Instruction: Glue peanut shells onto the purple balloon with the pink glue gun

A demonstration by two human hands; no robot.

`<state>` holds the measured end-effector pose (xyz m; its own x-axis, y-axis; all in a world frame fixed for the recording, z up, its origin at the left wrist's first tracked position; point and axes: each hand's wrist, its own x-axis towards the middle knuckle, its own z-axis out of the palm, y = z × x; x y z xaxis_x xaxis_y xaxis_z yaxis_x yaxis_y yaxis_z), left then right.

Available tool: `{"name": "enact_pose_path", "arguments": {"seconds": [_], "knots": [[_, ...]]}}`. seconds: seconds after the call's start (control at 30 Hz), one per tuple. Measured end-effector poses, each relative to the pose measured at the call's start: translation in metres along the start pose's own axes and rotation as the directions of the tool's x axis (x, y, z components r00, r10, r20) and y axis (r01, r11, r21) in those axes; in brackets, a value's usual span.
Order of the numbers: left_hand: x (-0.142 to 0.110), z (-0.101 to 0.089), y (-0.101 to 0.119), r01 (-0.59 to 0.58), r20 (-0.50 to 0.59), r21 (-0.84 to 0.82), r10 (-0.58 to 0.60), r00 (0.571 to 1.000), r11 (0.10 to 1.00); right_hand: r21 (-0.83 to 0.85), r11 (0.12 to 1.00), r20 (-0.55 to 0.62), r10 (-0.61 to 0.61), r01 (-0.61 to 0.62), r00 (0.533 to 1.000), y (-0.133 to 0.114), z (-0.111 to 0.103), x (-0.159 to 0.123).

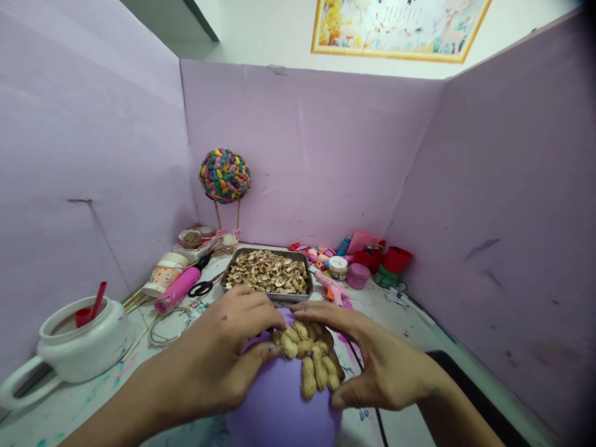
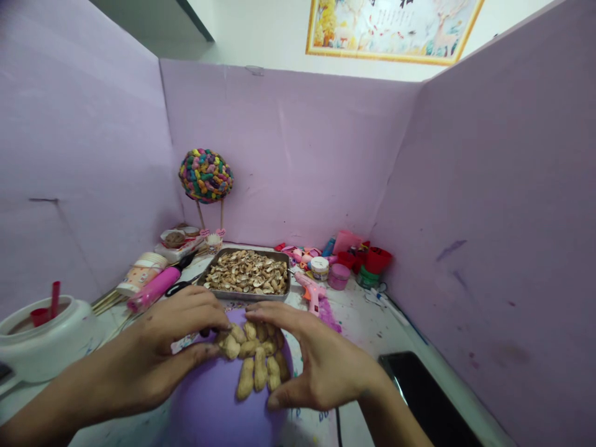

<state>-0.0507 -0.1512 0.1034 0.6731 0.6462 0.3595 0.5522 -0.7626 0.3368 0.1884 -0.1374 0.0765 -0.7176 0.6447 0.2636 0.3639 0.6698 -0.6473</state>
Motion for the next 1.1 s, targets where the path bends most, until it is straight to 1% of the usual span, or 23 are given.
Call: {"name": "enact_pose_path", "arguments": {"seconds": [0.1, 0.17, 0.23, 0.33, 0.43, 0.5, 0.57, 0.63, 0.7, 0.87, 1.0, 1.03, 1.1], "knots": [[-0.002, -0.006, -0.004, 0.047, -0.067, -0.039, -0.049, 0.997, 0.998, 0.021, 1.000, 0.005, -0.017, 0.017, 1.000, 0.000, -0.004, -0.002], [-0.004, -0.012, -0.007, 0.110, -0.061, -0.052, -0.113, 0.992, 0.993, 0.024, 0.998, 0.005, -0.052, 0.051, 0.999, -0.002, -0.004, -0.002], [-0.005, -0.019, -0.010, 0.151, -0.002, -0.051, -0.152, 0.988, 0.987, 0.017, 0.995, 0.011, -0.097, 0.097, 0.995, -0.004, -0.003, -0.002], [-0.008, -0.025, -0.012, 0.157, 0.105, -0.053, -0.151, 0.983, 0.986, 0.010, 0.992, 0.040, -0.129, 0.129, 0.991, -0.007, 0.001, 0.000], [-0.010, -0.025, -0.008, 0.203, 0.189, -0.078, -0.186, 0.964, 0.976, 0.003, 0.992, 0.064, -0.127, 0.127, 0.990, -0.008, 0.004, 0.001], [-0.009, -0.021, -0.004, 0.238, 0.212, -0.085, -0.216, 0.953, 0.968, -0.001, 0.991, 0.059, -0.133, 0.134, 0.989, -0.007, 0.005, 0.001], [-0.007, -0.014, 0.000, 0.271, 0.189, -0.075, -0.254, 0.949, 0.960, -0.005, 0.991, 0.049, -0.137, 0.137, 0.989, -0.006, 0.006, 0.001], [-0.004, -0.009, 0.001, 0.311, 0.143, -0.064, -0.300, 0.943, 0.948, -0.015, 0.991, 0.045, -0.133, 0.134, 0.990, -0.005, 0.006, 0.001], [-0.002, -0.005, 0.002, 0.354, 0.111, -0.071, -0.345, 0.932, 0.933, -0.024, 0.992, 0.044, -0.126, 0.127, 0.991, -0.004, 0.007, 0.001], [0.002, -0.001, 0.002, 0.439, 0.091, -0.127, -0.430, 0.898, 0.889, -0.033, 0.991, 0.027, -0.128, 0.129, 0.991, -0.006, 0.007, 0.004], [0.002, 0.000, 0.003, 0.437, 0.036, -0.112, -0.436, 0.899, 0.893, -0.028, 0.989, 0.007, -0.143, 0.144, 0.990, -0.007, 0.009, 0.005], [0.002, -0.002, 0.004, 0.428, 0.036, -0.112, -0.427, 0.904, 0.897, -0.025, 0.990, 0.004, -0.142, 0.142, 0.990, -0.007, 0.009, 0.005], [0.000, -0.008, 0.004, 0.401, 0.088, -0.125, -0.393, 0.915, 0.907, -0.024, 0.991, -0.002, -0.132, 0.132, 0.991, -0.008, 0.010, 0.005]]}}
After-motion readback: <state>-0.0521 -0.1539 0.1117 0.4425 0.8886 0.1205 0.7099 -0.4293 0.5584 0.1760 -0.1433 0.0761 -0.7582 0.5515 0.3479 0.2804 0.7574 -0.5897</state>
